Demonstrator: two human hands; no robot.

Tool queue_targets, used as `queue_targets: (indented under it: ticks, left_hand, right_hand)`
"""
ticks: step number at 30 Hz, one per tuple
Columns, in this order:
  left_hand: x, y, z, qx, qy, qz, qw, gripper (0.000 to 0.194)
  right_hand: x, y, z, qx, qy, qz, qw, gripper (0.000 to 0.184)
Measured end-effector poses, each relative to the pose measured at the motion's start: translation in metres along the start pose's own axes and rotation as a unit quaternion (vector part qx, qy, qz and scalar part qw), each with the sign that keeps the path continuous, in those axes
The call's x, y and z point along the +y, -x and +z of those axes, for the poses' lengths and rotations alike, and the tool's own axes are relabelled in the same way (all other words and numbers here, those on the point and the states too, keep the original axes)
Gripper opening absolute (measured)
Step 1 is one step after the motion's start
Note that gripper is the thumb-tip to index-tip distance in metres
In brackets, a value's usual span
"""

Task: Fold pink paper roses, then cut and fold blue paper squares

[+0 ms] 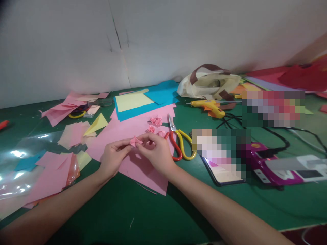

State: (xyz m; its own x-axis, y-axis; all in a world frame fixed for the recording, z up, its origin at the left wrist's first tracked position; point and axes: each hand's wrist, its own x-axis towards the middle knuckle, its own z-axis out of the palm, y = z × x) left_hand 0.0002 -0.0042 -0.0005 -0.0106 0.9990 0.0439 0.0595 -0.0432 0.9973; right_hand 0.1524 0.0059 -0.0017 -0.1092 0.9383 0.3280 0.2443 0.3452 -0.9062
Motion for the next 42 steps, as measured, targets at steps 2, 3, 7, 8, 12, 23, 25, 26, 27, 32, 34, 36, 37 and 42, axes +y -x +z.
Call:
queue_targets:
  ticks: [2,3,7,8,12,23,25,26,27,32,34,36,37,42]
  left_hand:
    - [0.0016,0.0011,0.0006,-0.01,-0.007,0.005,1.0,0.017]
    - [0.0025,0.0018,0.0011,-0.013,-0.006,0.004,1.0,0.018]
    - [0.0046,0.0043,0.0027,-0.004,0.0,-0.01,1.0,0.017]
    - [0.0046,0.0044,0.0029,0.001,-0.001,-0.012,1.0,0.016]
    - [0.0033,0.0025,0.0026,0.02,0.008,-0.019,1.0,0.011]
    - [0.0041,-0.0001,0.0015,0.037,0.022,-0.04,0.998,0.011]
    - [0.0022,-0.0003,0.0011,0.033,0.029,-0.043,0.998,0.016]
    - [0.001,-0.0003,0.0008,0.03,0.034,-0.045,0.998,0.021]
    - [-0.0001,-0.0004,0.0005,0.028,0.039,-0.044,0.998,0.026]
    - [-0.0035,-0.0004,0.0004,0.034,0.029,-0.019,0.999,0.01]
    - [-0.0035,-0.0002,0.0009,0.033,0.019,-0.013,0.999,0.004]
    - [-0.0033,-0.0001,0.0013,0.028,0.017,-0.008,0.999,0.003]
    - [-0.0033,-0.0001,0.0013,0.025,0.02,-0.006,0.999,0.004]
    - [-0.0018,0.0001,0.0005,0.018,0.04,-0.01,0.999,0.006]
  right_hand:
    - [-0.0001,0.0006,0.0006,0.015,0.027,-0.016,0.999,0.005]
    - [0.0002,0.0008,0.0008,0.019,0.038,-0.02,0.999,0.005]
    - [0.0007,0.0021,0.0012,0.012,0.058,-0.04,0.997,0.006]
    - [0.0005,0.0026,0.0013,0.011,0.061,-0.052,0.997,0.007]
    - [-0.0009,0.0053,0.0021,0.01,0.073,-0.098,0.992,0.013]
    - [0.0028,0.0061,0.0058,0.007,0.164,-0.21,0.964,0.018]
    - [0.0037,0.0058,0.0063,0.01,0.173,-0.212,0.962,0.018]
    - [0.004,0.0057,0.0064,0.01,0.172,-0.208,0.963,0.019]
    - [0.0044,0.0057,0.0063,0.006,0.168,-0.203,0.965,0.019]
    - [0.0068,0.0065,0.006,-0.01,0.132,-0.188,0.973,0.019]
    - [0.0071,0.0066,0.0057,-0.018,0.131,-0.189,0.973,0.019]
    - [0.0066,0.0065,0.0052,-0.024,0.139,-0.197,0.97,0.021]
    - [0.0062,0.0063,0.0049,-0.023,0.145,-0.204,0.968,0.022]
    - [0.0052,0.0067,0.0049,-0.009,0.185,-0.219,0.958,0.021]
